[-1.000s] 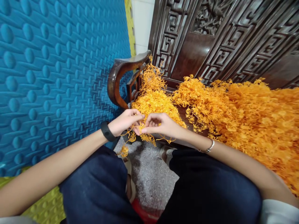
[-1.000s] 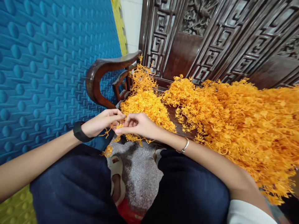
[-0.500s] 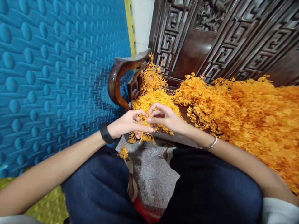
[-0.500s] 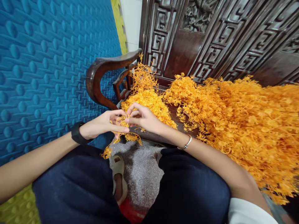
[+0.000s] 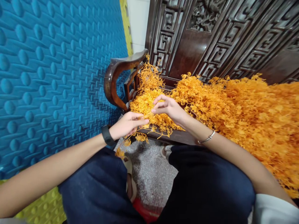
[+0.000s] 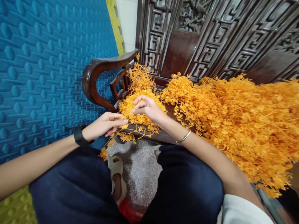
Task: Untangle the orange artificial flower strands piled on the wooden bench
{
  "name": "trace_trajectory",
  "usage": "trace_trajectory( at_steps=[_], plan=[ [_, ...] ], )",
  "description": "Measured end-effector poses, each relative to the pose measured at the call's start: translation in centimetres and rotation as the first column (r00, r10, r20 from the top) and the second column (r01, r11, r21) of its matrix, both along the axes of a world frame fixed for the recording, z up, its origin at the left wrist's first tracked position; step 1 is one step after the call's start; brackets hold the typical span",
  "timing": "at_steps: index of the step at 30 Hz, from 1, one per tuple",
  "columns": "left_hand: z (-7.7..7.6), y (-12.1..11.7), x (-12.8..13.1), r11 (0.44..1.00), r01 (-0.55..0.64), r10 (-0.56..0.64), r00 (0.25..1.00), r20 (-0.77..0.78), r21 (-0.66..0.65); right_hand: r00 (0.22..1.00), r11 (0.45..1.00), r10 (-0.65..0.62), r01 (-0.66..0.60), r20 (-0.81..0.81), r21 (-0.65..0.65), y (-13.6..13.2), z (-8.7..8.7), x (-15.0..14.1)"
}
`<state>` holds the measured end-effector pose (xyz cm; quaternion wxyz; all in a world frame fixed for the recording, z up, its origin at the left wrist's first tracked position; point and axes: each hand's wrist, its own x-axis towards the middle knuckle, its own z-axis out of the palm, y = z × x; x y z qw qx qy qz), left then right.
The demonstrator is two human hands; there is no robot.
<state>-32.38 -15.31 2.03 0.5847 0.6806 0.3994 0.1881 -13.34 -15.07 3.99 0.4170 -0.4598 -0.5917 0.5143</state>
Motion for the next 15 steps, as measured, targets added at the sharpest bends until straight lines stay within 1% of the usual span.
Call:
trace_trajectory(
  at_steps=[2, 6, 9, 11, 12, 13, 15],
  plan=[
    [0.0, -0.2, 0.4, 0.997, -0.075, 0.076, 0.996, 0.056, -0.034, 1.000, 1.000, -0.019, 0.018, -0.011, -0.004, 0.5, 0.4, 0.3],
    [0.5, -0.2, 0.9, 0.987, -0.130, 0.142, 0.981, 0.134, -0.096, 0.999, 0.997, -0.052, 0.052, 0.000, 0.049, 1.0, 0.8, -0.4],
    [1.1, -0.3, 0.9, 0.973, -0.182, 0.198, 0.973, 0.117, -0.140, 0.998, 0.997, -0.053, 0.052, 0.018, 0.063, 1.4, 0.9, -1.3],
    [1.3, -0.7, 0.6, 0.966, -0.215, 0.229, 0.970, 0.087, -0.146, 0.995, 0.988, -0.086, 0.078, 0.051, 0.132, 2.1, 0.9, -1.2],
    [1.3, -1.0, 0.4, 0.967, -0.203, 0.215, 0.974, 0.066, -0.154, 0.988, 0.973, -0.136, 0.120, 0.070, 0.199, 2.7, 0.9, -0.7],
    [1.3, -1.4, 0.2, 0.972, -0.163, 0.172, 0.984, 0.040, -0.169, 0.974, 0.943, -0.211, 0.180, 0.083, 0.279, 3.5, 0.9, 0.0],
    [1.1, -2.0, -0.3, 0.979, -0.032, 0.031, 0.999, -0.008, -0.202, 0.917, 0.840, -0.392, 0.322, 0.079, 0.436, 5.1, 0.7, 2.1]
  ],
)
